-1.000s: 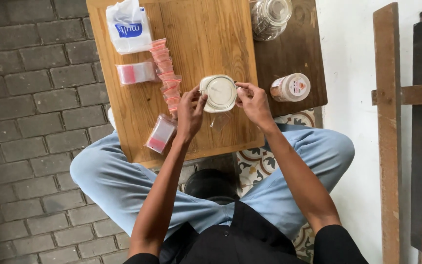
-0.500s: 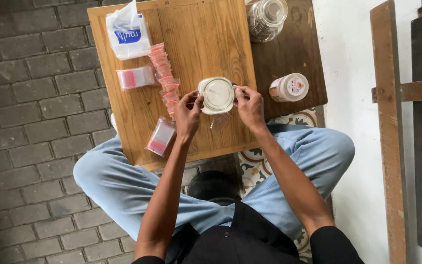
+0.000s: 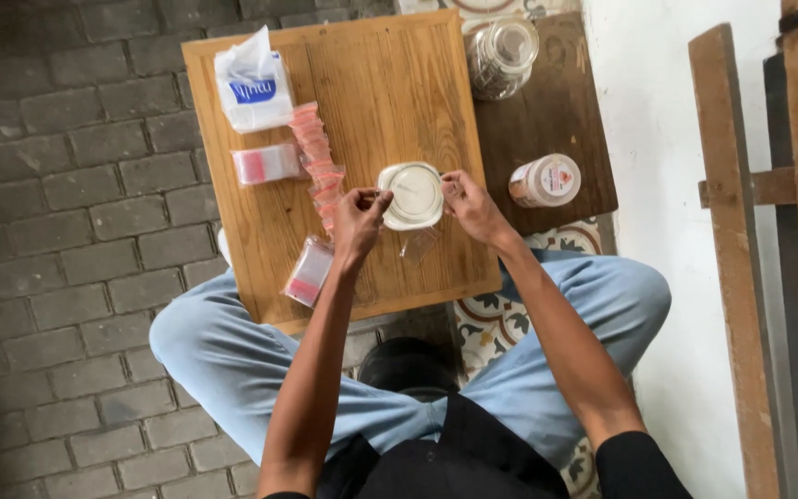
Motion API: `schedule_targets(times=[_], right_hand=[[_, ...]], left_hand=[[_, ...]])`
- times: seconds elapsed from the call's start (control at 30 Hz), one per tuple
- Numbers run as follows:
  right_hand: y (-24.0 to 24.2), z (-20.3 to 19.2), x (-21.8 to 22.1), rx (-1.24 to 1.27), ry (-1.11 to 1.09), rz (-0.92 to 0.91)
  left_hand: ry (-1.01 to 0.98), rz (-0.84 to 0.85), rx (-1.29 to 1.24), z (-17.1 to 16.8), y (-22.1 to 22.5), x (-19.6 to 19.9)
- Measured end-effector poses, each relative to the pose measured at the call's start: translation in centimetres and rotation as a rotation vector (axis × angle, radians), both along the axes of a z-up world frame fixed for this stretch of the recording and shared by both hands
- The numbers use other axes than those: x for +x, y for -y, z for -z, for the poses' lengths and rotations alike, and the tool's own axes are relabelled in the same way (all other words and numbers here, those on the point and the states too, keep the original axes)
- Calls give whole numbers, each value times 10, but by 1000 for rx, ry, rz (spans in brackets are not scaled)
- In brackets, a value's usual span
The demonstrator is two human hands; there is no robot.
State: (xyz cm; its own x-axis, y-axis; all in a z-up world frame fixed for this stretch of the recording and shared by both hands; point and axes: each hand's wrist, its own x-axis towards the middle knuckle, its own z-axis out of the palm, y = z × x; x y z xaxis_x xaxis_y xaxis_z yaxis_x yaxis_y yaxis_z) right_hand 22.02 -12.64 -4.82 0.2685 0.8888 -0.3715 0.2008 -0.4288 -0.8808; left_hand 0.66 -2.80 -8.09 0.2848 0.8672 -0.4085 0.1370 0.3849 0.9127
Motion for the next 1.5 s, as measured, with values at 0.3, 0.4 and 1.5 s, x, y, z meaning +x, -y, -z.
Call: schedule_targets(times=[0.3,0.4,1.5], right_hand=[[8,11,-1,38,-145,140],[10,1,-11,-2,-168,217],[-4,-19,-14,102,-286,510]], left_hand=[[-173,27,119,0,3,4],[-278,91,301,-36,9,4],[-636,430,691,-49,20,37]])
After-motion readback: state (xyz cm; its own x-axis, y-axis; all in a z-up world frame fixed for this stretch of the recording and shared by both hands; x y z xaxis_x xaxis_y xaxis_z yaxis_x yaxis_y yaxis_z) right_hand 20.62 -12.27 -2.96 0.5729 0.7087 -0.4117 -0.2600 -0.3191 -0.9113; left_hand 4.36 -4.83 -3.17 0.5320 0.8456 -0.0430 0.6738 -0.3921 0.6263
